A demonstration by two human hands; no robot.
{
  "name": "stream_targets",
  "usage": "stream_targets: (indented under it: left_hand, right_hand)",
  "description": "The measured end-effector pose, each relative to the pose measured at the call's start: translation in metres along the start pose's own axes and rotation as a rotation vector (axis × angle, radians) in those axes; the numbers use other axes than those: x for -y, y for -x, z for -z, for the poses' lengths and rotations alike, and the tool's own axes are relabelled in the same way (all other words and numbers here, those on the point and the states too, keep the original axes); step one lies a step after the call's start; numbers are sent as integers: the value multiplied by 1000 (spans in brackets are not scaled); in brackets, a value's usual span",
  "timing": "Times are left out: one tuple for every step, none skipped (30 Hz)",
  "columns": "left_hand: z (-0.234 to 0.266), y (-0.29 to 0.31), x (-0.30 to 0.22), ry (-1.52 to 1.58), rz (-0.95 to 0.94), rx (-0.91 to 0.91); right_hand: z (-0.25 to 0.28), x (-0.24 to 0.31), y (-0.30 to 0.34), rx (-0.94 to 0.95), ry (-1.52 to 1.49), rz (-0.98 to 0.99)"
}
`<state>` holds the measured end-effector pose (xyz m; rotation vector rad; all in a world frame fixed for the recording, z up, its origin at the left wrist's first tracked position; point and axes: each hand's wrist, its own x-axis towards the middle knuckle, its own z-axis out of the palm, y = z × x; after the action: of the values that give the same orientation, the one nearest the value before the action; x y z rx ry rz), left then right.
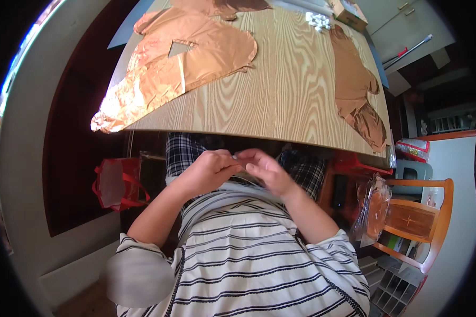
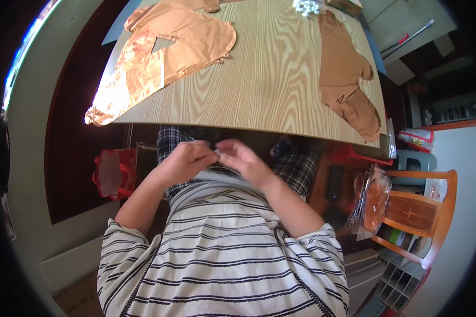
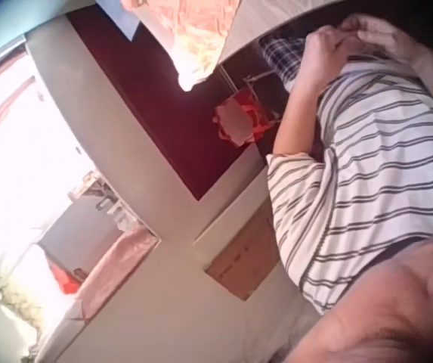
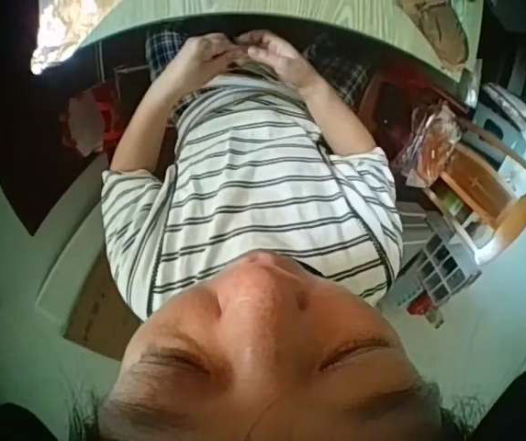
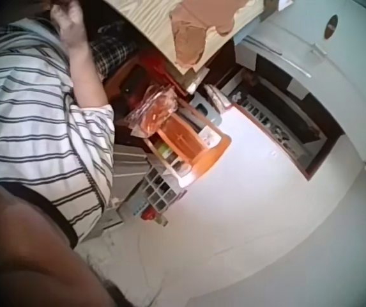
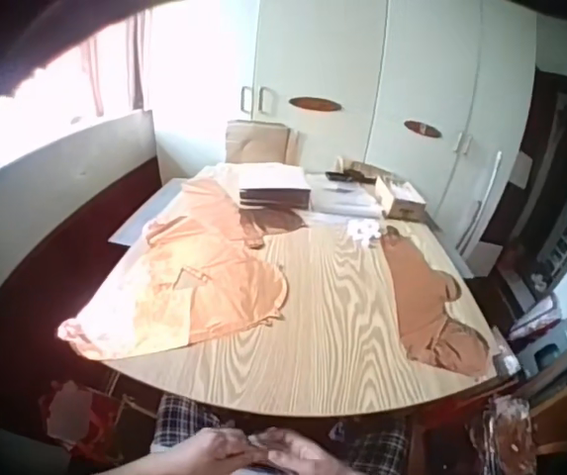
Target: Attaching plastic valves or clips to copper-colored foil balloons.
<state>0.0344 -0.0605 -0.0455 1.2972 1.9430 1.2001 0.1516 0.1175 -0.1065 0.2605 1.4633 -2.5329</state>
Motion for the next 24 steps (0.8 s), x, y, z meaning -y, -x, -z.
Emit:
stream_targets:
  left_hand:
    - [6,1,-6,-7,15,9]
    - [9,2,-9,32,-44,-20]
    - [12,0,-14,4,-52,1]
    - [18,0,-19,-11,-34,-12]
    - [26,0,-23,-23,-22,-24]
    - [30,0,-26,-47,1,-113]
    - [37,1,-30,-35,113,-143]
    - [40,5,-23,-117,79,-126]
    - [40,10,-13,-195,49,-110]
    - [38,17,-9,-78,96,-40]
    - [32,22,-9,124,250,60]
    - [30,23,-8,294,356,158]
    - [29,23,-9,463,461,258]
    - [25,24,-7,710,437,221]
    - [25,21,-5,906,419,78]
    - [25,16,-5,1099,397,-68]
    - [23,13,-7,1291,374,-222]
    - [22,6,-13,1391,310,-348]
    - [15,1,-16,892,134,-425]
    - [8,-4,-21,386,-32,-479]
    - [3,-4,-21,-124,-187,-510]
    - [-6,2,-13,5,-189,-333]
    - [-14,10,-6,131,-195,-155]
    - [-13,12,-16,296,-176,-58]
  right_hand:
    - [-10,-4,0,89,-192,37]
    - [-28,-1,0,76,-283,0]
    - [-42,3,1,64,-372,-27]
    - [-44,-3,-2,123,-344,-2]
    - [-43,-6,-7,178,-311,25]
    - [-39,2,-10,128,-170,-52]
    - [-37,12,-11,115,31,-32]
    - [-38,23,-9,100,228,-13]
    - [-37,30,-7,81,425,2]
    - [-34,28,-6,43,448,34]
    - [-28,28,-4,32,593,-13]
    - [-28,26,-1,50,596,89]
    - [-29,25,2,67,599,190]
    - [-32,23,7,87,625,141]
    - [-36,20,11,80,684,217]
    - [-40,21,15,85,816,355]
    - [-46,25,20,95,943,490]
    - [-52,32,24,95,1028,570]
    - [-59,44,28,95,1112,651]
    - [-66,56,34,97,1193,732]
    - [-68,72,36,77,1248,767]
    - [-67,95,35,58,1301,806]
    - [-63,111,32,35,1356,850]
    - [-51,114,29,-22,1291,759]
